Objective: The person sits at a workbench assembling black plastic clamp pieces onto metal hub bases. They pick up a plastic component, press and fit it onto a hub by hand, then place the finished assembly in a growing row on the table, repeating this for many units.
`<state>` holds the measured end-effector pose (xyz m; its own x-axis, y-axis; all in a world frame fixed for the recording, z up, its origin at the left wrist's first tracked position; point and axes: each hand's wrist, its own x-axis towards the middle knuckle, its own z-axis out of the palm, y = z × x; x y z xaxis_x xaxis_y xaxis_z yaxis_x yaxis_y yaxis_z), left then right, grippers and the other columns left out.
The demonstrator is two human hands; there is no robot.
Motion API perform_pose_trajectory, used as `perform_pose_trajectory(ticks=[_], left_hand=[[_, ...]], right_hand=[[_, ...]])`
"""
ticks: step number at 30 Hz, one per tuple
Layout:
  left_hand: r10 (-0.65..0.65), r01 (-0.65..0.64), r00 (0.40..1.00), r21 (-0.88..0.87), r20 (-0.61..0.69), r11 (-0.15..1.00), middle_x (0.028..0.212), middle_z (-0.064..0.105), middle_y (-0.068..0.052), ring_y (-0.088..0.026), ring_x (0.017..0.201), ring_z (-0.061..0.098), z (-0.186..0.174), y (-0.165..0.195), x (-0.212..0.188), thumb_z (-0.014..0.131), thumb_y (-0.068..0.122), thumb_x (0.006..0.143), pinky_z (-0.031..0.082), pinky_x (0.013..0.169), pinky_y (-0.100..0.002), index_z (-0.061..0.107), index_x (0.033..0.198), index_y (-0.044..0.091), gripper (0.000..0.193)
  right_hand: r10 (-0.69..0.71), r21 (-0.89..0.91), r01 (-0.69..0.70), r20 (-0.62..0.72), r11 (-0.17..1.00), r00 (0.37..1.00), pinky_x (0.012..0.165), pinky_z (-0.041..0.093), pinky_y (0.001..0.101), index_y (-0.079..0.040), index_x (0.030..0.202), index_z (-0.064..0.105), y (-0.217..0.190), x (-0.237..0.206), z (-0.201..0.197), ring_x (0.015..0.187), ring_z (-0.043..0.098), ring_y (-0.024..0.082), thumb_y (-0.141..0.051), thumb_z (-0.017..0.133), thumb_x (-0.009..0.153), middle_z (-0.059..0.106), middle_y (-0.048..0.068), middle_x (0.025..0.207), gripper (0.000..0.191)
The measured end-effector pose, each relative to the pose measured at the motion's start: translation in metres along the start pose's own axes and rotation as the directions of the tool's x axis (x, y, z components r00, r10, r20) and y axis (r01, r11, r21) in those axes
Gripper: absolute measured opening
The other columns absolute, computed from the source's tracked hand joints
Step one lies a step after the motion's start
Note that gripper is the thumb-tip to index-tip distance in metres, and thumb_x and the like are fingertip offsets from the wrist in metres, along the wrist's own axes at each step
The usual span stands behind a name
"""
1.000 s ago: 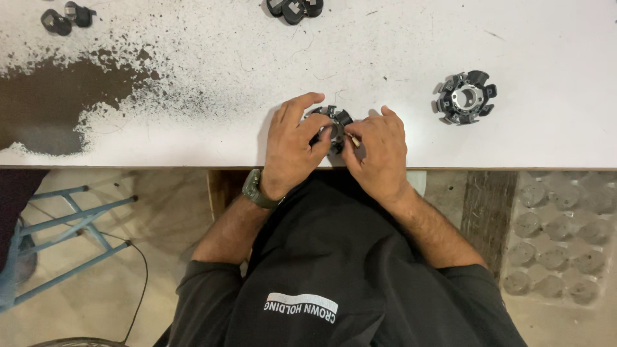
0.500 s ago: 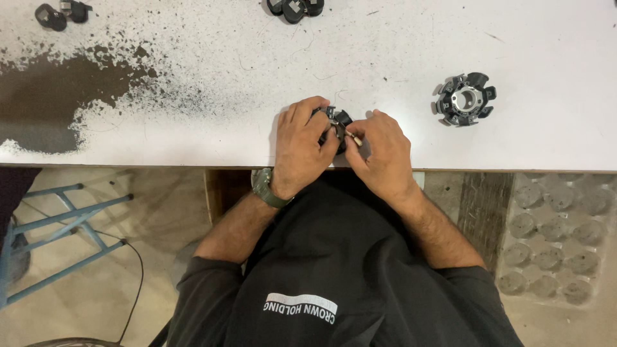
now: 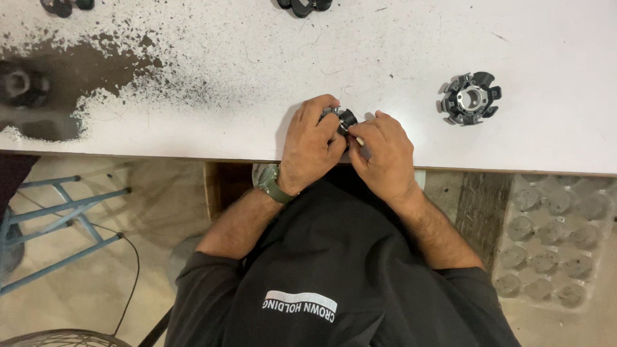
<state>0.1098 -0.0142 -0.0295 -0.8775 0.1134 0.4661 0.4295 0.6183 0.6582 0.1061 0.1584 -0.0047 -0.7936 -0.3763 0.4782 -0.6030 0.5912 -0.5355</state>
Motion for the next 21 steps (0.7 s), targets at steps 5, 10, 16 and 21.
perform_pose_trajectory(ticks=[5,10,16,21], left_hand=[[0.02,-0.021,1.0,-0.005,-0.019,1.0,0.125,0.059,-0.014,-0.036,0.112,0.06,0.0,-0.001,-0.003,0.067,-0.005,0.079,0.05,0.097,-0.047,0.06,0.093,0.0,0.016],[0.02,-0.02,1.0,-0.003,-0.017,1.0,0.124,0.059,-0.014,-0.036,0.113,0.06,0.001,-0.001,-0.005,0.067,-0.006,0.079,0.05,0.097,-0.047,0.06,0.094,0.0,0.018],[0.055,-0.039,0.986,0.109,-0.154,0.993,0.126,0.056,-0.017,-0.036,0.114,0.059,-0.014,0.01,-0.001,0.073,0.004,0.079,0.048,0.097,-0.047,0.061,0.096,0.002,0.02],[-0.057,0.059,0.998,0.089,-0.03,0.994,0.131,0.054,-0.017,-0.036,0.115,0.059,-0.038,0.005,0.004,0.077,0.009,0.083,0.051,0.095,-0.046,0.059,0.101,0.004,0.026]], right_hand=[[0.015,-0.035,-0.015,0.008,0.999,1.0,0.103,0.055,0.049,-0.007,0.104,0.066,-0.005,0.002,-0.002,0.099,0.066,0.035,0.003,0.077,0.084,0.066,0.01,0.096,0.024],[-0.013,-0.116,0.019,0.051,0.993,0.999,0.104,0.054,0.0517,-0.006,0.102,0.066,-0.01,0.004,-0.004,0.094,0.065,0.036,0.003,0.078,0.083,0.065,0.012,0.094,0.024],[-0.017,-0.077,0.016,-0.005,0.997,1.0,0.106,0.053,0.052,-0.006,0.105,0.066,-0.011,-0.001,-0.014,0.098,0.066,0.037,0.0,0.078,0.086,0.067,0.012,0.098,0.023],[0.112,0.074,-0.103,-0.136,0.992,0.984,0.108,0.055,0.0493,-0.003,0.106,0.064,-0.002,-0.012,-0.015,0.092,0.069,0.031,0.002,0.075,0.092,0.068,0.011,0.096,0.019]])
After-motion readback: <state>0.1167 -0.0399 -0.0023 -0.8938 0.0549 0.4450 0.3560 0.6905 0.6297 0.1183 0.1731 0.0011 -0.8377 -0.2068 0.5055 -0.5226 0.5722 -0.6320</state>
